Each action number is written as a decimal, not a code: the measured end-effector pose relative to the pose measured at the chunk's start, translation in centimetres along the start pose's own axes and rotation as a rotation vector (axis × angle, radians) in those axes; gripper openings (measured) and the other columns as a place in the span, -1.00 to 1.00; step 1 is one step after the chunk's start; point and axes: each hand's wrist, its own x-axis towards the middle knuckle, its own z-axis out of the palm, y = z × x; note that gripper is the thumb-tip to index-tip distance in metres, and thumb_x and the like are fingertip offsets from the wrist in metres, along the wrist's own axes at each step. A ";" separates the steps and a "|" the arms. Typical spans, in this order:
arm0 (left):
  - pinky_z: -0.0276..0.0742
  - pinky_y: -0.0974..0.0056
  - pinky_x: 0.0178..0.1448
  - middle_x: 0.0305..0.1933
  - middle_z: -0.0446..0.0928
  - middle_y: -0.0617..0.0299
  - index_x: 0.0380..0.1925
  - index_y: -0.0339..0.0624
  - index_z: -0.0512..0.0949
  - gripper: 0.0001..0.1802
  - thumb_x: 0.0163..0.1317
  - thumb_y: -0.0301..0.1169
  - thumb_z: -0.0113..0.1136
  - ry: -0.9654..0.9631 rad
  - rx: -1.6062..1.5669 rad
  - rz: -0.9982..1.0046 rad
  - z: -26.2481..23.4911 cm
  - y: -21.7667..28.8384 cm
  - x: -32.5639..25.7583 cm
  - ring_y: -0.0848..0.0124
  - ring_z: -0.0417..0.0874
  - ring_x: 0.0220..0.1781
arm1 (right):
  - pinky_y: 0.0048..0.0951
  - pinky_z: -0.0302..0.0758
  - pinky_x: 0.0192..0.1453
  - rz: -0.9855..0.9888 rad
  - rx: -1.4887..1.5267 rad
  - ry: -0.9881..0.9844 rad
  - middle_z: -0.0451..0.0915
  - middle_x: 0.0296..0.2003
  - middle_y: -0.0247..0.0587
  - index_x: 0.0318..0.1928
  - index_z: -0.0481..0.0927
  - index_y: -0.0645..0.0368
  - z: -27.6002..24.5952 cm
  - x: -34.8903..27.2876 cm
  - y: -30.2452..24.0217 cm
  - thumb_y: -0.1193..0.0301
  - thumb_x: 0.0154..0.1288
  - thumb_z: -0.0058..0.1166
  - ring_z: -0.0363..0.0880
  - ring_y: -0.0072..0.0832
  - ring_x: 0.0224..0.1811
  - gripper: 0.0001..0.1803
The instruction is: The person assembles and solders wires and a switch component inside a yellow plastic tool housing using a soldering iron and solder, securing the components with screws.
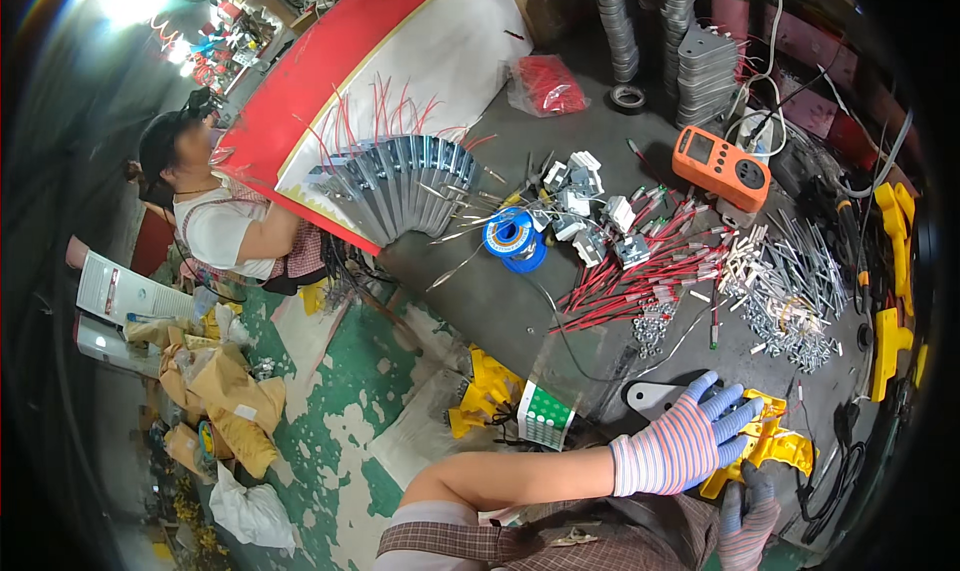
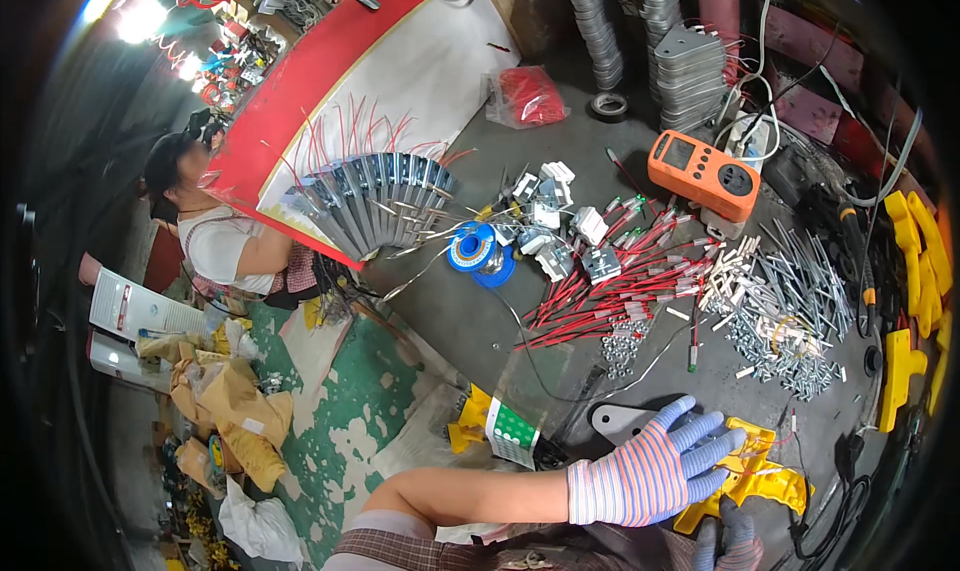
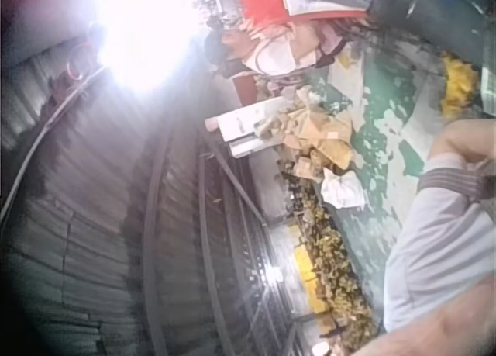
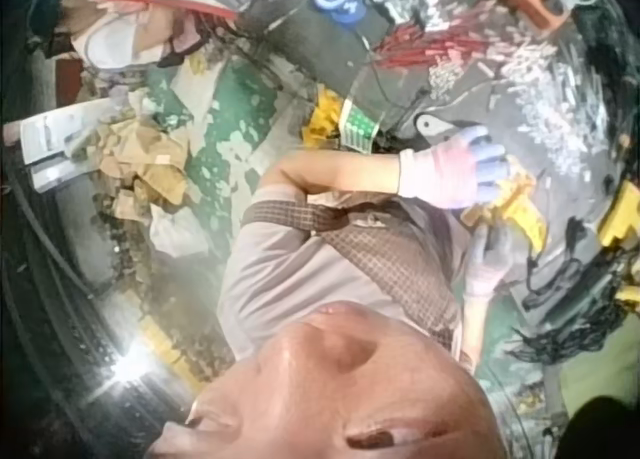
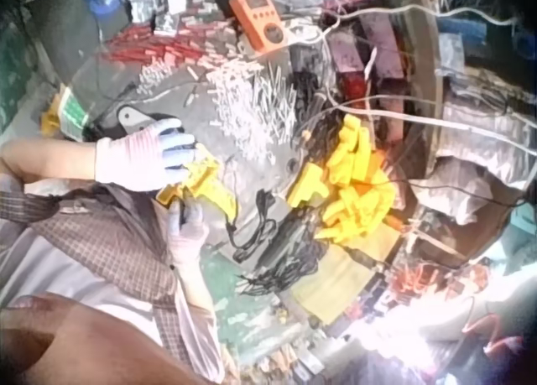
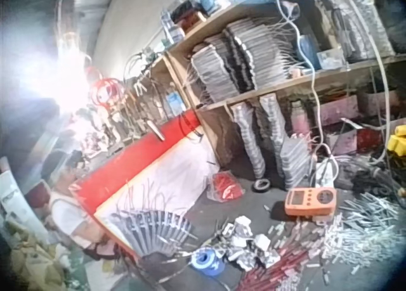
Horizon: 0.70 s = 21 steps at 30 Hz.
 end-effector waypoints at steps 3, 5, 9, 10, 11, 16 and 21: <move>0.23 -0.25 0.29 0.26 0.38 -0.03 -0.19 -0.07 0.56 -0.75 0.15 -0.28 0.06 -0.066 -0.035 0.028 -0.4 0.0 1.1 -0.06 0.39 0.26 | -0.36 0.51 -0.12 0.087 0.105 0.151 0.61 -0.27 0.03 -0.02 0.53 0.44 2.2 -1.3 2.2 0.50 0.23 0.02 0.61 -0.36 -0.25 -0.67; 0.35 -0.14 0.15 0.10 0.47 -0.04 -0.30 -0.14 0.58 -0.74 0.04 -0.28 0.07 -0.073 0.024 0.087 -1.7 -0.1 1.8 0.03 0.44 0.12 | -0.31 0.54 -0.13 -0.145 0.053 0.176 0.62 -0.30 0.07 -0.04 0.52 0.45 1.6 -1.3 2.0 0.54 0.16 0.04 0.66 -0.23 -0.27 -0.66; 0.36 -0.11 0.09 0.07 0.47 -0.07 -0.24 -0.11 0.57 -0.62 -0.08 -0.21 0.18 -0.132 0.055 0.098 -2.2 -0.8 1.9 -0.02 0.46 0.05 | -0.22 0.58 -0.33 -0.453 -0.175 0.196 0.59 -0.41 0.03 -0.07 0.54 0.36 1.6 0.0 0.9 0.59 -0.01 0.08 0.63 -0.13 -0.45 -0.60; 0.34 -0.13 0.11 0.11 0.44 -0.07 -0.20 -0.07 0.57 -0.57 -0.12 -0.17 0.23 -0.143 0.049 0.117 -2.1 -1.3 1.9 -0.05 0.44 0.08 | -0.23 0.57 -0.34 -0.394 -0.126 0.195 0.58 -0.44 -0.01 -0.04 0.53 0.35 2.2 0.1 0.9 0.57 0.00 0.09 0.62 -0.17 -0.46 -0.58; 0.32 -0.14 0.14 0.13 0.42 -0.07 -0.17 -0.01 0.57 -0.56 -0.12 -0.18 0.24 -0.133 0.048 0.125 -1.8 -1.7 1.7 -0.04 0.43 0.10 | -0.24 0.55 -0.34 -0.345 -0.068 0.201 0.57 -0.47 -0.05 -0.01 0.51 0.34 2.6 0.1 0.5 0.55 0.01 0.10 0.61 -0.20 -0.48 -0.56; 0.20 -0.17 0.32 0.30 0.31 -0.08 -0.07 0.09 0.58 -0.54 -0.08 -0.21 0.24 -0.140 0.043 0.176 -2.0 -2.3 1.0 -0.08 0.31 0.27 | -0.24 0.48 -0.35 -0.196 -0.061 0.137 0.56 -0.54 -0.14 0.10 0.49 0.29 3.3 -0.4 -1.0 0.37 0.09 0.12 0.53 -0.22 -0.56 -0.48; 0.23 -0.15 0.30 0.26 0.34 -0.10 -0.17 0.05 0.61 -0.59 -0.13 -0.25 0.27 -0.155 0.052 0.177 -1.8 -1.5 1.8 -0.10 0.33 0.25 | -0.29 0.47 -0.36 -0.222 -0.153 0.143 0.55 -0.58 -0.20 0.05 0.53 0.25 3.4 -0.6 -1.2 0.35 0.06 0.14 0.53 -0.27 -0.56 -0.51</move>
